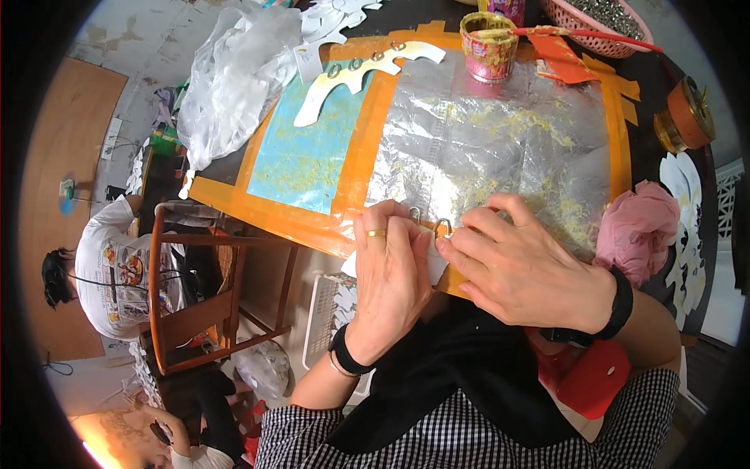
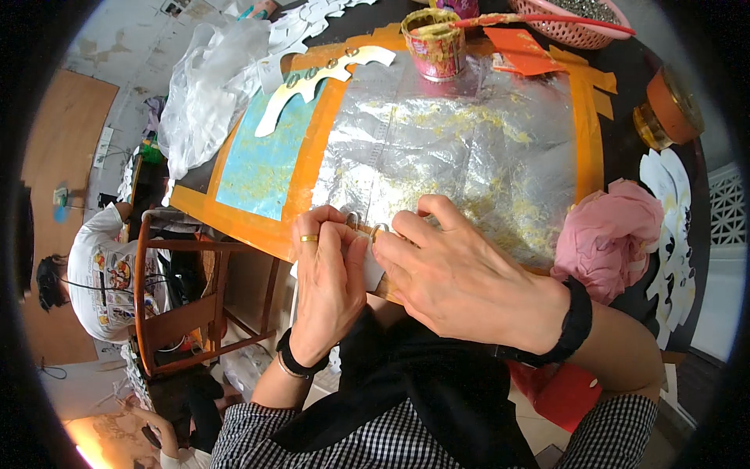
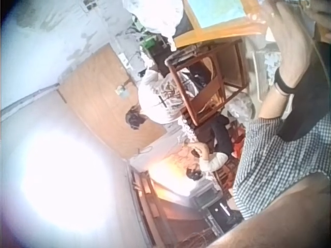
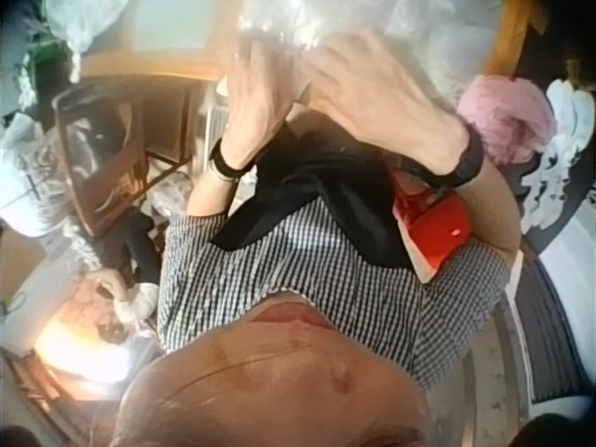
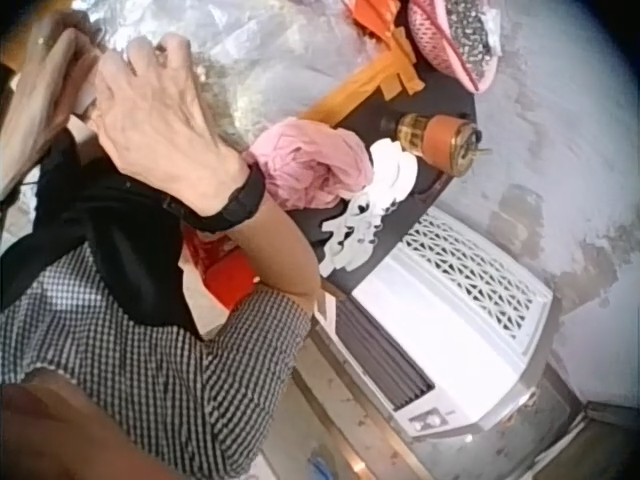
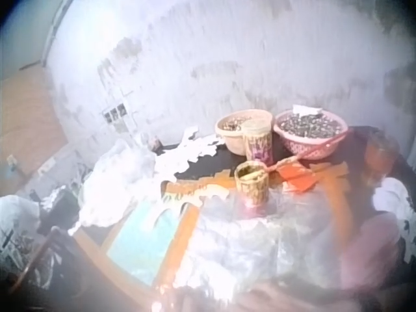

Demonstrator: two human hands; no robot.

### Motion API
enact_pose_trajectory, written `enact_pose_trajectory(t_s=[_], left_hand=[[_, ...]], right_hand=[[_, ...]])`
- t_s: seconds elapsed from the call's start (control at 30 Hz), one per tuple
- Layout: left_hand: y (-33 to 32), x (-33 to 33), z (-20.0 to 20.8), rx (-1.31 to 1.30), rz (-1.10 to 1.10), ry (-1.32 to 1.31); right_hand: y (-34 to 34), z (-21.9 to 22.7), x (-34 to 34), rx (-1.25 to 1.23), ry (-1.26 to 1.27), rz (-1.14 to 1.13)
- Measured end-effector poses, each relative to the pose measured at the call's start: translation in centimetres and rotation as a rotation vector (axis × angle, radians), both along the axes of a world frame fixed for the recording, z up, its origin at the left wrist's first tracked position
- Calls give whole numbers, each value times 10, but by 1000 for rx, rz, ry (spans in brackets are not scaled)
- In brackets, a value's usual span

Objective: The recorder is inserting metal eyelets into pre-punched holes in white shoe upper components.

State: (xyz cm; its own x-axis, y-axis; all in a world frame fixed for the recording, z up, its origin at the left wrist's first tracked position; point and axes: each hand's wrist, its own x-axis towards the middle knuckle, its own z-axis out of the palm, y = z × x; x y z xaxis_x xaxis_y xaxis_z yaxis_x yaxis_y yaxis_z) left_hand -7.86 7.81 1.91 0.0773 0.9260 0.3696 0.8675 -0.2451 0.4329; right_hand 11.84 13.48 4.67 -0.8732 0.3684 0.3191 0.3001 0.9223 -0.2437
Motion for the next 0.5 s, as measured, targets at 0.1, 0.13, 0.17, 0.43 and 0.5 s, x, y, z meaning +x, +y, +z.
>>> enact_pose_trajectory(t_s=[0.1,0.13,0.17,0.43,0.5], left_hand=[[0,-1,1,18,1,25],[0,-1,1,14,1,25],[0,0,0,15,32,-54],[3,-5,-8,-35,24,-361],[5,-3,-10,-28,31,-442]], right_hand=[[2,3,-1,-8,-11,5],[2,1,-1,-11,-4,3],[2,1,-1,-12,3,1],[-1,5,-1,-26,-6,17],[-2,6,-2,-8,-4,20]])
